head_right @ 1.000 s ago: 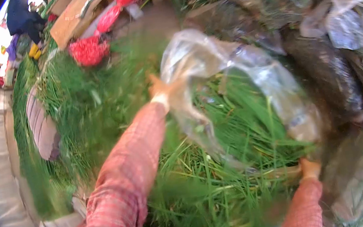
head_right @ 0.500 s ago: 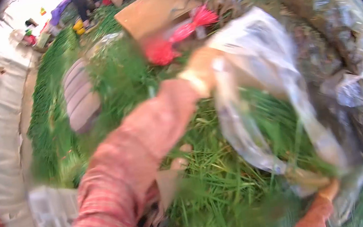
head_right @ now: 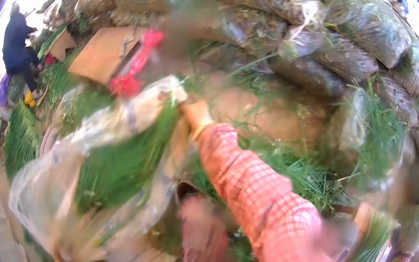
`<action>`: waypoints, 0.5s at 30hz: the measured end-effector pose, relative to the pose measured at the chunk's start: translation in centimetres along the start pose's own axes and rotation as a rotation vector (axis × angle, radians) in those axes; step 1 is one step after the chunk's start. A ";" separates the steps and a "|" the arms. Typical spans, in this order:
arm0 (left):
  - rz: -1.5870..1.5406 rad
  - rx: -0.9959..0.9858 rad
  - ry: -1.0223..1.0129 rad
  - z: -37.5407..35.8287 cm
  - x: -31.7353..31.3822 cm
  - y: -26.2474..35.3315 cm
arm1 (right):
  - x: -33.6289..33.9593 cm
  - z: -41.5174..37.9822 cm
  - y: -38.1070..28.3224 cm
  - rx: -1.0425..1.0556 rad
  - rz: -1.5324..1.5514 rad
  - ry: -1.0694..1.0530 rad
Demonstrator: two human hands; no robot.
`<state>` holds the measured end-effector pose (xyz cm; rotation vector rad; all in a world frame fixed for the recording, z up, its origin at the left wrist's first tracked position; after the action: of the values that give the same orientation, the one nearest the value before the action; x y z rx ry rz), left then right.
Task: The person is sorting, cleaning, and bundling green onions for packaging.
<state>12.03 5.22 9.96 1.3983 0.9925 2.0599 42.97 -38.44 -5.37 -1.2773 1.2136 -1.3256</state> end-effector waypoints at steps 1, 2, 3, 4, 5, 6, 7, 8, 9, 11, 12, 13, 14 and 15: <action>0.005 0.063 0.004 -2.4 0.8 -1.9 | -2.9 -0.6 0.7 -0.099 0.067 -0.027; 0.010 0.125 0.007 -4.8 1.6 -3.7 | -5.9 -1.3 1.6 -0.206 0.130 -0.064; 0.014 0.188 0.009 -7.3 2.4 -5.6 | -8.8 -1.9 2.9 -0.322 0.187 -0.101; -0.255 0.384 0.141 -9.6 2.7 -7.5 | -12.2 -1.8 7.5 -0.372 0.276 -0.197; -0.220 0.495 0.144 -12.1 2.3 -9.3 | -14.3 -2.2 10.7 -0.231 0.018 -0.336; -0.187 0.606 0.142 -14.5 1.8 -11.0 | -15.4 -2.6 13.2 -0.071 -0.230 -0.466; 0.145 0.635 -0.012 -17.1 1.1 -13.0 | -15.6 -3.4 13.4 -0.102 -0.242 -0.509; -0.159 0.724 0.099 -21.3 -0.3 -17.7 | -14.8 -4.5 12.0 -0.375 0.089 -0.415; -0.328 0.807 0.158 -23.2 -0.9 -18.6 | -13.7 -5.3 10.7 -0.527 0.295 -0.312; -0.631 0.969 0.291 -25.0 -2.5 -18.8 | -10.1 -5.5 10.2 -0.532 0.477 -0.191; -0.766 1.051 0.361 -24.9 -3.5 -18.0 | -7.6 -4.9 13.4 -0.544 0.586 -0.173; -1.004 1.108 0.478 -25.3 -3.9 -17.3 | -4.6 -5.9 11.6 -0.515 0.502 -0.141; -1.251 1.151 0.599 -25.8 -4.3 -16.8 | -1.2 -6.2 11.0 -0.574 0.348 -0.026; -0.689 1.037 0.294 -25.9 -3.7 -16.7 | 2.9 -6.6 12.4 -0.587 0.265 0.092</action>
<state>-10.95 5.25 -10.90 0.8709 2.4592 1.2277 35.89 -42.26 -17.29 -1.3935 1.8549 -0.8680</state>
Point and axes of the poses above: each hand's wrist, its own z-axis towards the middle knuckle, its own x-axis out of the back of the hand, y = z × x, the point moved 3 cm from there along z, towards the middle knuckle, and after that the axes turned 12 degrees about -y, right-handed, at the moved point
